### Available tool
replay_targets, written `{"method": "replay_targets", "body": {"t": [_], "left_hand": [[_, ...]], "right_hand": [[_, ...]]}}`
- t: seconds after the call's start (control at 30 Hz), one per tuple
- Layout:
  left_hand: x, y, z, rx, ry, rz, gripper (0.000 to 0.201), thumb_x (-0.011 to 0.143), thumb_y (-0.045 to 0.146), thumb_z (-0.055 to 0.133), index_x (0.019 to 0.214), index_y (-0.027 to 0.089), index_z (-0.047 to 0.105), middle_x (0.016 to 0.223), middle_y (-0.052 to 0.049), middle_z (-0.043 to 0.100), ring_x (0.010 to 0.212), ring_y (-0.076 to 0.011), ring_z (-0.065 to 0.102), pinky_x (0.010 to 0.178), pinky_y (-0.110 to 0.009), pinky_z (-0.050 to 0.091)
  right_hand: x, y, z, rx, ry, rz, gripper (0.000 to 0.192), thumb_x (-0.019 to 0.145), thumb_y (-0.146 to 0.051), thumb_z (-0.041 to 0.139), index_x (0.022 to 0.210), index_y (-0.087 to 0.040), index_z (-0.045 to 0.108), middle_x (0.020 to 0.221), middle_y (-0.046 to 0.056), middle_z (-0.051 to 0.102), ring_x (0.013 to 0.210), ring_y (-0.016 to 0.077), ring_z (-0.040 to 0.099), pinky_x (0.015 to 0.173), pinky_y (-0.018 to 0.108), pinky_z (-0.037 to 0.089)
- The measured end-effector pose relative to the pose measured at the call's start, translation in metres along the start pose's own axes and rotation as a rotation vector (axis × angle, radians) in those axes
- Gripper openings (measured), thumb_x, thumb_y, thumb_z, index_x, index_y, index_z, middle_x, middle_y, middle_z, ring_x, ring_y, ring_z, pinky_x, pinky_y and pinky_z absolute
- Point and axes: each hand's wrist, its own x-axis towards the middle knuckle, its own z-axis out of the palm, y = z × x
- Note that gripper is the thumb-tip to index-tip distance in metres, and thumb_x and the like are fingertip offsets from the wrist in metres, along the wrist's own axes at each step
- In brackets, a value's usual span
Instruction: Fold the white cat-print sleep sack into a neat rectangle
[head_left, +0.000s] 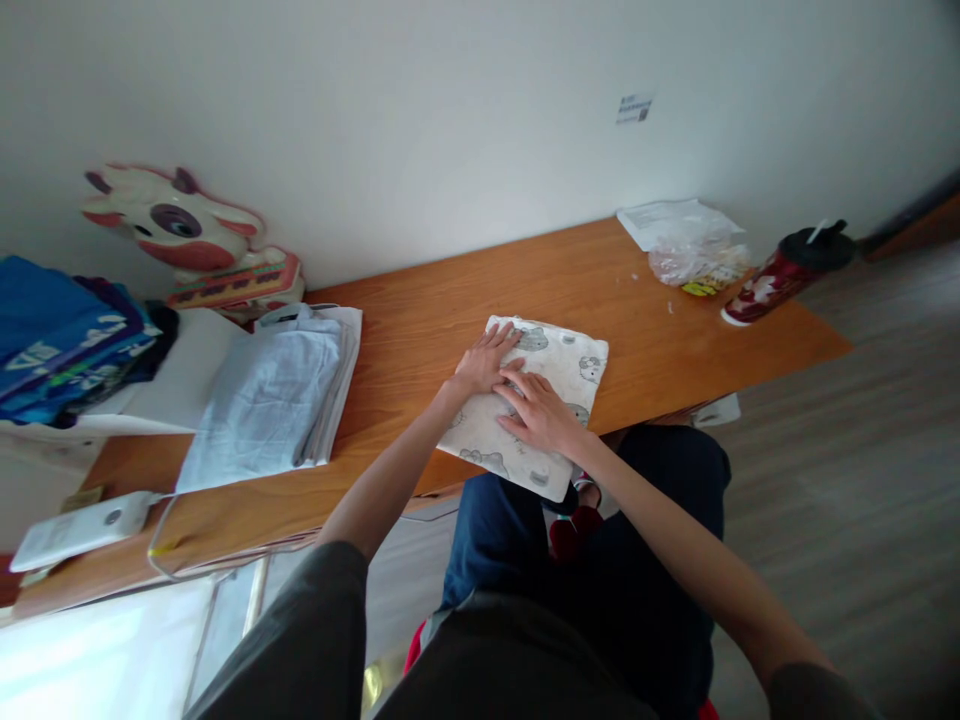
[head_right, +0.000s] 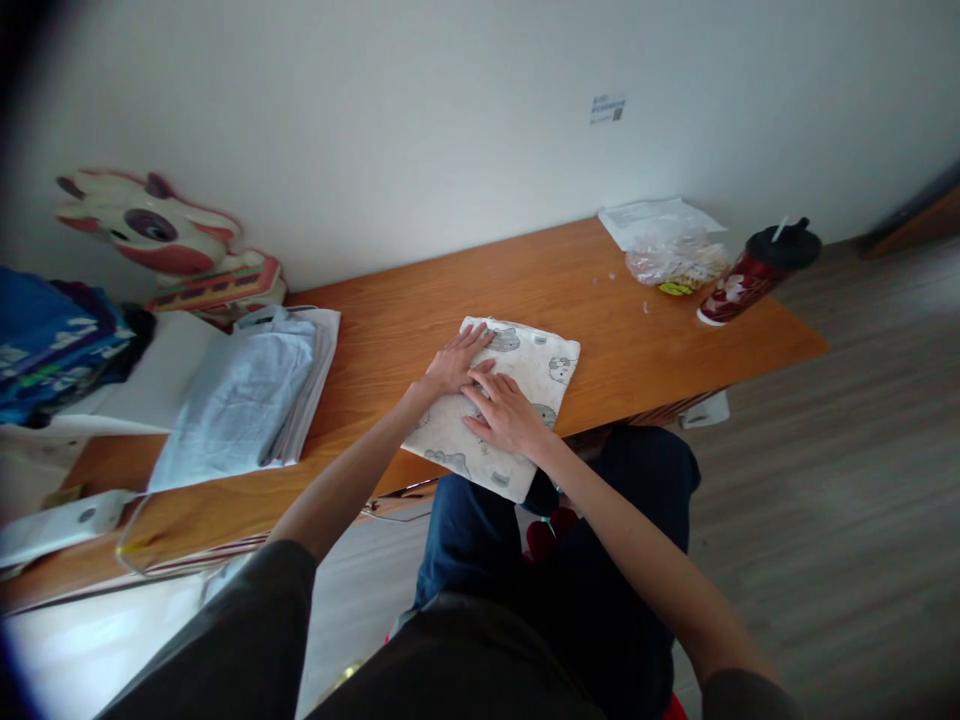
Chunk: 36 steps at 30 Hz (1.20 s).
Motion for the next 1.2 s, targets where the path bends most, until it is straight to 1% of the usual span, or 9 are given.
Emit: {"method": "replay_targets", "body": {"t": [0.13,0.33,0.43,0.5,0.63,0.8,0.97,1.1,1.2], "left_hand": [[0.003,0.002,-0.003,-0.053,-0.011,0.03,0.07,0.108,0.059,0.046,0.169,0.026,0.04,0.18,-0.006,0.028,0.169,-0.0312,0.018,0.135,-0.051,0.024],[0.011,0.009,0.0,-0.12,0.025,0.015,0.065,0.105,0.059,0.056,0.164,0.036,0.047,0.176,-0.002,0.038,0.167,-0.0369,0.02,0.133,-0.071,0.008],[0.024,0.009,0.011,-0.193,0.091,-0.085,0.062,0.101,0.056,0.066,0.158,0.037,0.055,0.173,-0.004,0.043,0.166,-0.0413,0.022,0.129,-0.079,0.001],[0.036,0.005,0.019,-0.272,0.182,-0.188,0.059,0.096,0.052,0.075,0.151,0.033,0.064,0.17,-0.007,0.048,0.165,-0.0452,0.023,0.127,-0.082,-0.002],[0.049,-0.016,0.023,-0.715,0.478,-0.261,0.047,0.094,0.046,0.077,0.133,0.02,0.074,0.153,-0.016,0.065,0.153,-0.0421,0.047,0.128,-0.074,0.018],[0.034,-0.042,0.01,-1.401,0.774,-0.364,0.035,0.084,0.039,0.085,0.112,0.02,0.077,0.128,-0.013,0.077,0.125,-0.0269,0.07,0.117,-0.047,0.047],[0.029,-0.043,0.01,-1.543,0.88,-0.372,0.023,0.086,0.038,0.08,0.102,0.023,0.074,0.114,-0.008,0.078,0.109,-0.021,0.074,0.106,-0.04,0.053],[0.032,-0.038,0.012,-1.597,0.892,-0.36,0.02,0.082,0.032,0.085,0.095,0.021,0.076,0.102,-0.004,0.077,0.099,-0.0182,0.073,0.099,-0.034,0.054],[0.031,-0.037,0.011,-1.611,0.863,-0.382,0.02,0.08,0.032,0.086,0.094,0.02,0.079,0.098,-0.004,0.076,0.094,-0.0168,0.072,0.093,-0.031,0.054]], "right_hand": [[-0.005,-0.007,-0.006,0.013,0.032,0.019,0.047,0.105,-0.039,0.064,0.15,-0.023,0.058,0.163,0.015,0.047,0.148,0.0384,0.047,0.123,0.063,0.04],[-0.009,-0.057,-0.008,0.106,0.008,0.037,0.025,0.11,-0.033,0.055,0.127,-0.022,0.07,0.126,0.011,0.071,0.12,0.0291,0.063,0.109,0.051,0.051],[-0.004,-0.075,0.004,0.016,-0.025,0.137,0.039,0.108,-0.044,0.057,0.138,-0.02,0.066,0.142,0.016,0.066,0.136,0.0378,0.056,0.116,0.06,0.045],[-0.002,-0.073,0.013,-0.09,-0.031,0.231,0.057,0.107,-0.053,0.056,0.154,-0.019,0.056,0.164,0.019,0.051,0.154,0.0466,0.038,0.124,0.072,0.03],[-0.007,-0.037,0.017,-0.224,-0.095,0.288,0.079,0.107,-0.067,0.044,0.171,-0.022,0.033,0.18,0.012,0.026,0.166,0.0473,0.013,0.13,0.076,0.008],[-0.01,0.05,-0.022,-0.277,-0.174,0.191,0.076,0.108,-0.066,0.04,0.172,-0.026,0.032,0.179,0.006,0.03,0.167,0.0347,0.023,0.136,0.061,0.009],[-0.001,0.104,-0.051,-0.384,-0.147,0.355,0.074,0.107,-0.068,0.04,0.171,-0.03,0.036,0.18,0.007,0.028,0.167,0.0413,0.018,0.132,0.07,0.008],[0.005,0.106,-0.034,-0.458,-0.049,0.599,0.085,0.102,-0.076,0.043,0.172,-0.029,0.035,0.182,0.012,0.019,0.164,0.0533,0.015,0.125,0.08,0.015],[0.016,0.12,-0.022,-0.499,-0.024,0.598,0.083,0.1,-0.077,0.047,0.17,-0.033,0.038,0.182,0.011,0.019,0.163,0.0543,0.017,0.124,0.081,0.014]]}}
